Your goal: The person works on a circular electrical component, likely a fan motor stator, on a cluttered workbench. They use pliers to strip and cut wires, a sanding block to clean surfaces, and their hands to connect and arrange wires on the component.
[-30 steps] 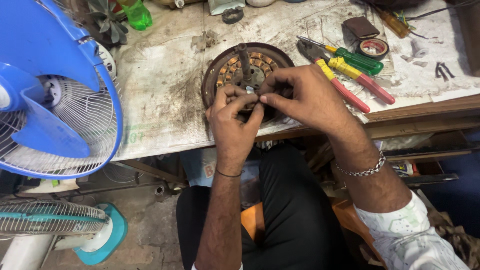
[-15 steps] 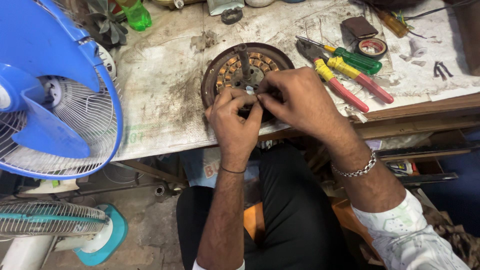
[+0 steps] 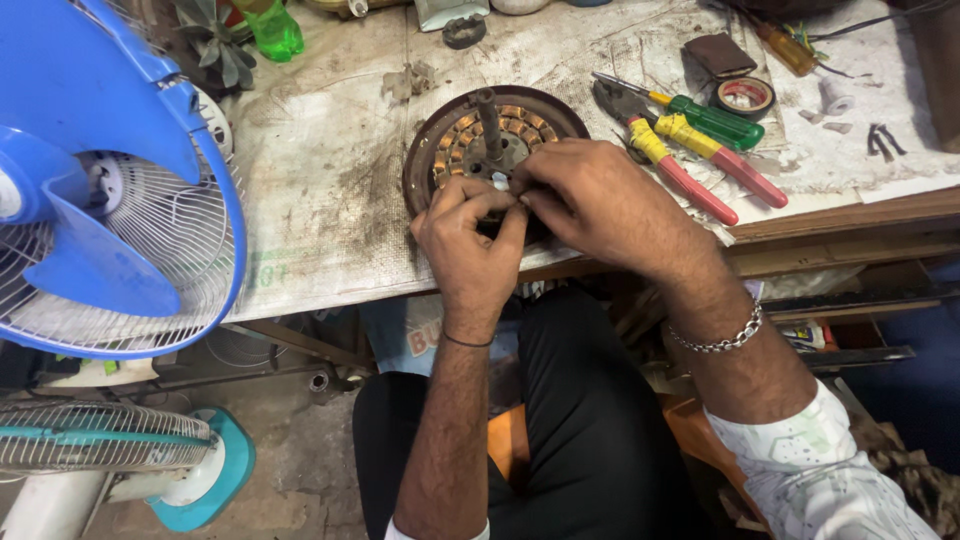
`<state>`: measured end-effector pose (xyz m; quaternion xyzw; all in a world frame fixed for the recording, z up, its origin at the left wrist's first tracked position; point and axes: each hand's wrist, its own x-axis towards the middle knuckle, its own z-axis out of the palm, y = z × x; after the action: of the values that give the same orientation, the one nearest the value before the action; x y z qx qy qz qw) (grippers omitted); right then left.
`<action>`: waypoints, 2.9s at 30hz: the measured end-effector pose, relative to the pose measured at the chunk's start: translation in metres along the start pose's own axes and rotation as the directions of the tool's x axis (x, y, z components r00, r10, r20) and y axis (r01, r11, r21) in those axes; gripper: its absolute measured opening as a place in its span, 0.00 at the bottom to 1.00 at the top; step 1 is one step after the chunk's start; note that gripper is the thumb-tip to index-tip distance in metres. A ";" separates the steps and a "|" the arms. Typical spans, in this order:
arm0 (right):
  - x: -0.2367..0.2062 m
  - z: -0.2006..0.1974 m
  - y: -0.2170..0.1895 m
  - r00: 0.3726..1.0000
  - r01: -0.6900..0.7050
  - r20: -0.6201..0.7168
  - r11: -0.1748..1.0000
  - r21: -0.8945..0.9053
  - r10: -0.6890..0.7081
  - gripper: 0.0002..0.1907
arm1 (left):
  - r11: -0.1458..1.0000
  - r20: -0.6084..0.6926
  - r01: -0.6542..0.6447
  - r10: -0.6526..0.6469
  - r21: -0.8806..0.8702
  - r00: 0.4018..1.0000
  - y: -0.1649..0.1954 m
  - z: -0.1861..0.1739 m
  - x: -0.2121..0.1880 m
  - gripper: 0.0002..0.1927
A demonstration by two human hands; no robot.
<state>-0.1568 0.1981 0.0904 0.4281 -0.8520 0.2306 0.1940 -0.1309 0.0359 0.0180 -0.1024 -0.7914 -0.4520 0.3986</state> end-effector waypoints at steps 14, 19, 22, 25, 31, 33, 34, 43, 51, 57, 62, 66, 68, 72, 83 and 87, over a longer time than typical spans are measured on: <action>-0.003 0.003 0.004 0.995 -0.093 0.052 0.992 0.089 0.088 0.08 | 0.991 0.100 0.066 -0.054 -0.119 0.993 0.001 -0.007 -0.001 0.06; -0.004 0.001 0.005 0.987 -0.152 0.064 0.985 0.076 0.148 0.10 | 0.990 0.076 0.064 -0.055 -0.129 0.996 -0.001 -0.001 -0.002 0.05; -0.004 0.002 0.003 0.989 -0.139 0.056 0.990 0.012 0.138 0.10 | 0.991 0.074 0.064 -0.055 -0.118 0.996 -0.002 0.001 -0.001 0.06; -0.005 0.001 0.001 0.989 -0.130 0.066 0.990 -0.048 0.133 0.08 | 0.990 0.077 0.079 -0.070 -0.120 0.995 -0.002 0.003 0.000 0.06; -0.006 -0.002 0.001 0.994 -0.100 0.047 0.994 -0.048 0.102 0.07 | 0.998 0.075 0.034 -0.030 -0.061 0.997 -0.001 0.005 0.000 0.07; -0.007 -0.002 0.002 0.990 -0.121 0.061 0.991 -0.060 0.125 0.07 | 0.999 0.062 0.022 -0.021 -0.023 0.998 -0.001 0.006 -0.002 0.08; -0.007 -0.003 0.002 0.992 -0.107 0.057 0.992 -0.062 0.111 0.08 | 1.000 0.062 0.019 -0.019 -0.005 0.998 0.000 0.006 -0.003 0.08; -0.005 -0.002 0.001 0.988 -0.112 0.099 0.992 -0.062 0.118 0.09 | 0.997 0.085 0.033 -0.039 0.072 0.996 0.001 0.006 -0.007 0.06; -0.004 -0.002 0.003 0.993 -0.086 0.074 0.996 -0.022 0.087 0.11 | 0.997 0.049 0.016 -0.019 0.069 0.999 0.004 0.004 -0.008 0.06; -0.008 -0.004 -0.001 0.997 -0.053 0.053 0.996 -0.074 0.057 0.11 | 0.995 0.039 0.011 -0.015 0.102 0.999 0.008 0.003 -0.008 0.07; -0.009 -0.005 -0.002 0.999 0.030 0.039 0.994 -0.103 -0.027 0.10 | 0.994 0.052 -0.009 0.003 0.105 0.999 0.010 0.002 -0.009 0.10; -0.010 -0.004 -0.002 0.998 0.015 0.061 0.993 -0.113 -0.008 0.10 | 0.993 0.049 -0.017 0.011 0.118 0.999 0.008 0.002 -0.011 0.10; -0.010 -0.005 -0.002 0.999 0.008 0.054 0.998 -0.068 -0.004 0.11 | 0.997 0.061 0.002 -0.007 0.076 0.998 0.006 0.002 -0.012 0.09; -0.009 -0.003 -0.001 0.997 -0.014 0.073 0.998 -0.060 0.018 0.11 | 0.998 0.104 0.030 -0.035 0.052 0.994 0.000 0.001 -0.012 0.07; -0.021 -0.019 0.009 0.976 -0.207 0.037 0.972 -0.113 0.212 0.11 | 1.000 0.092 0.024 -0.025 0.014 0.995 -0.001 -0.001 -0.014 0.06; -0.039 -0.032 0.020 0.748 -0.531 0.081 0.667 -0.523 0.659 0.24 | 0.999 0.074 0.026 -0.023 -0.038 0.997 -0.002 -0.002 -0.011 0.06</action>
<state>-0.1474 0.2517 0.0919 0.0899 -0.9919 0.0099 0.0893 -0.1230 0.0355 0.0095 -0.1171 -0.7978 -0.4682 0.3615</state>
